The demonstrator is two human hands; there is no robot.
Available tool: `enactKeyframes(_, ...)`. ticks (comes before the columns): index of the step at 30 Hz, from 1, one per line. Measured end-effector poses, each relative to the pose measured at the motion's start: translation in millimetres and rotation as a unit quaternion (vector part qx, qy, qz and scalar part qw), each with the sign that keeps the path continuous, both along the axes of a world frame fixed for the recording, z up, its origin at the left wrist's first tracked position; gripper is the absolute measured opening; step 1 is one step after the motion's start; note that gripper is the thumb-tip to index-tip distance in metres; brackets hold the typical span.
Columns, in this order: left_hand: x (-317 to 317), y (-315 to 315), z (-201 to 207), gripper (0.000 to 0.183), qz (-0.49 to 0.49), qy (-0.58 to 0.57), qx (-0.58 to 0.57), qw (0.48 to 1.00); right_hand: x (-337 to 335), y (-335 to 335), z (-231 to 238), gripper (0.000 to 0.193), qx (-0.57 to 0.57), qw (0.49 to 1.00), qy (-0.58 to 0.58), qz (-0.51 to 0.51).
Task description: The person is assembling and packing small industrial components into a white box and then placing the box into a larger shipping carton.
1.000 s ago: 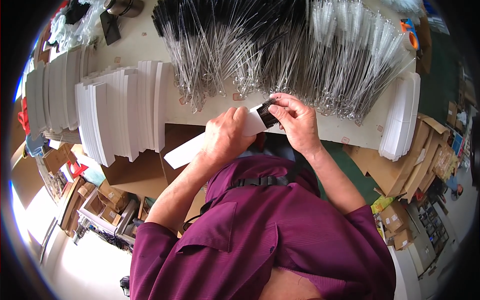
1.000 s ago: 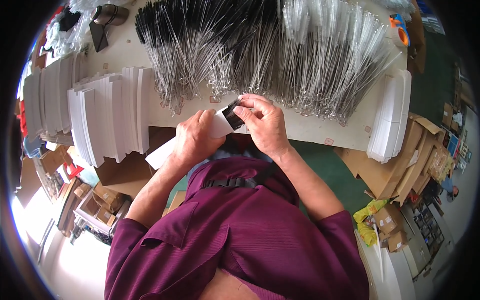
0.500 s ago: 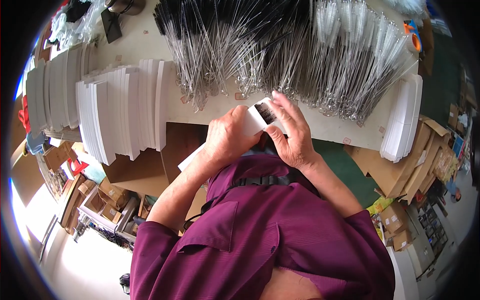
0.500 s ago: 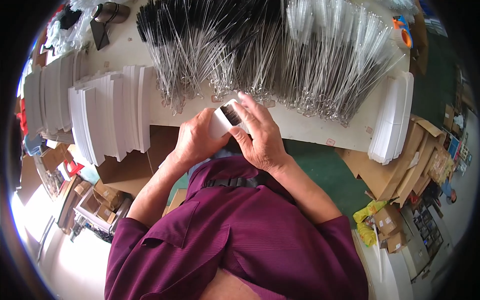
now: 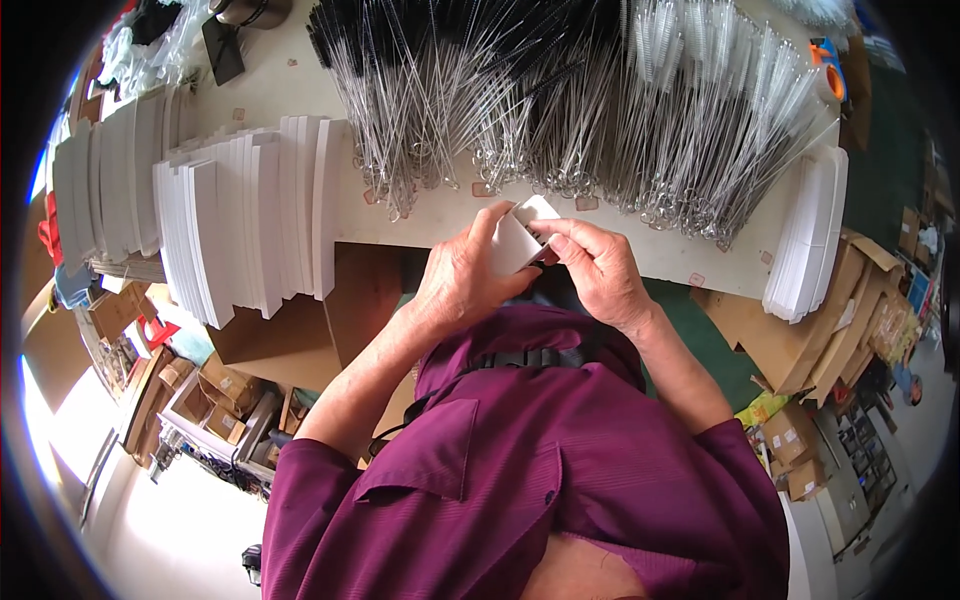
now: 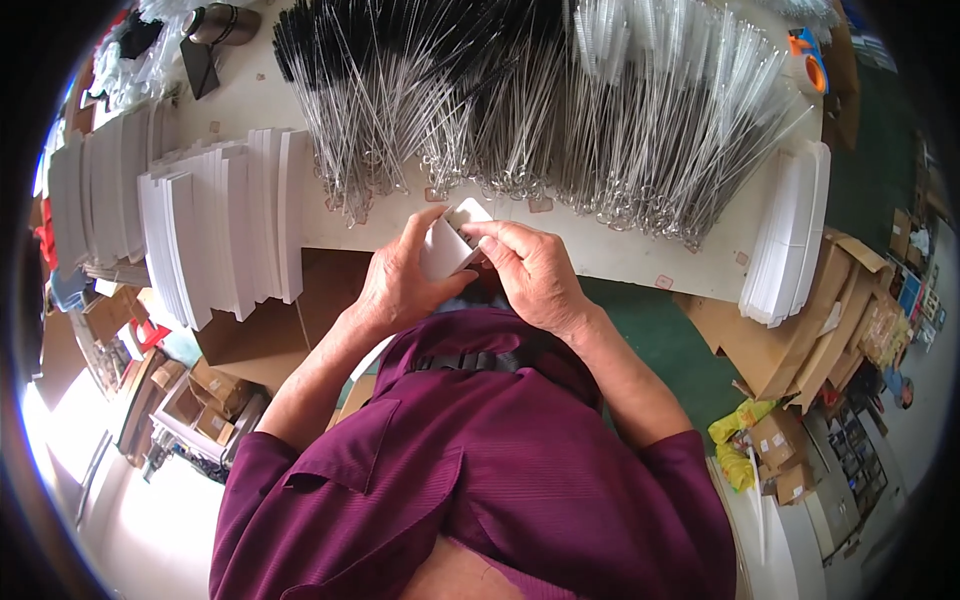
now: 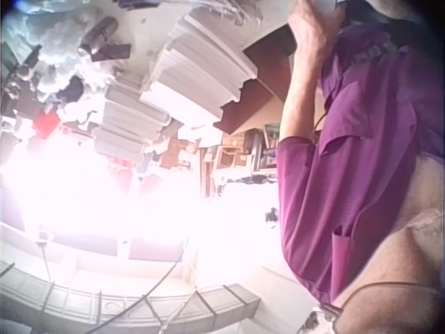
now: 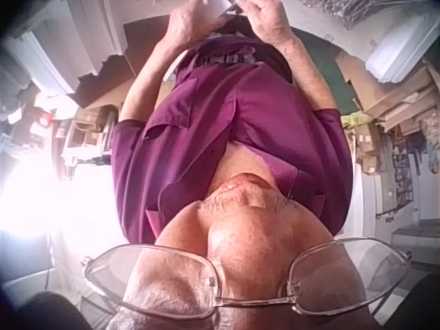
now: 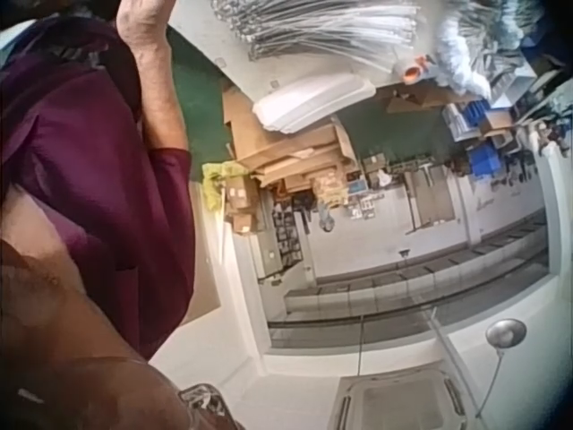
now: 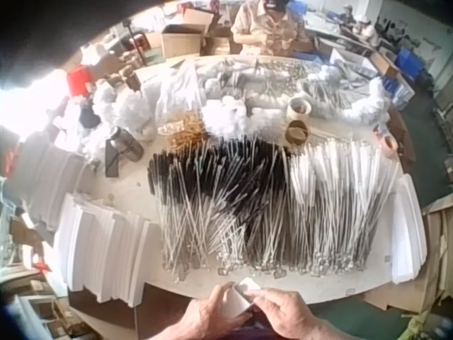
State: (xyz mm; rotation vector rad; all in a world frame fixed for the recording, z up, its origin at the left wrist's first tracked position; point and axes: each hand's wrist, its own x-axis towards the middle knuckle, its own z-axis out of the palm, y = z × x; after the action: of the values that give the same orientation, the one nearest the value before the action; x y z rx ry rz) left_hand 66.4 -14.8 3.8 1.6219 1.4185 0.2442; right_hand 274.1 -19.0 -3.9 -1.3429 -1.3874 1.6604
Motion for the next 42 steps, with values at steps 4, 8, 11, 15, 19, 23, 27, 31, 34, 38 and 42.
enactKeyframes(4,4.1,-1.2,3.1,0.084,0.021,-0.03,-0.021,0.999,1.0,2.0,4.8,0.028,0.017,1.0,-0.016,0.005)
enactKeyframes(8,5.3,-4.2,0.2,0.083,0.036,-0.058,-0.007,0.998,-5.5,-3.1,7.1,0.032,-0.015,0.998,0.007,-0.062)
enactKeyframes(11,9.5,-7.7,-4.5,0.08,0.04,-0.073,0.01,0.997,-14.3,-9.3,-4.4,0.031,-0.039,0.994,0.005,-0.105)
enactKeyframes(15,11.1,-11.7,-6.7,0.073,0.052,-0.062,0.032,0.996,-15.8,-7.4,-8.2,0.025,0.057,0.991,-0.079,-0.089)
enactKeyframes(19,10.0,-11.8,-9.5,0.068,0.023,-0.074,0.058,0.995,-15.9,-4.5,-1.3,0.023,0.144,0.975,-0.162,-0.058)
enactKeyframes(23,11.4,-13.7,-14.3,0.064,0.011,-0.073,0.073,0.995,-23.1,-8.7,0.3,0.026,0.2,0.966,-0.156,-0.058)
enactKeyframes(27,13.2,-16.0,-12.3,0.064,0.044,-0.079,0.043,0.995,-27.3,-13.0,1.1,0.028,0.239,0.955,-0.166,-0.056)
enactKeyframes(31,13.5,-20.4,-17.0,0.066,0.07,-0.071,0.019,0.995,-29.1,-15.8,-6.3,0.024,0.204,0.967,-0.129,-0.08)
enactKeyframes(34,14.6,-20.3,-15.7,0.064,0.062,-0.037,-0.011,0.997,-30.5,-16.4,-1.1,0.019,0.017,0.99,-0.074,-0.121)
enactKeyframes(38,16.1,-25.0,-23.2,0.063,0.044,-0.014,0.031,0.998,-31.7,-14.2,1.8,0.014,-0.031,0.99,-0.086,-0.109)
enactKeyframes(42,20.2,-23.8,-19.1,0.061,0.051,-0.017,0.079,0.995,-35.0,-20.1,-17.8,0.017,-0.055,0.983,-0.026,-0.175)
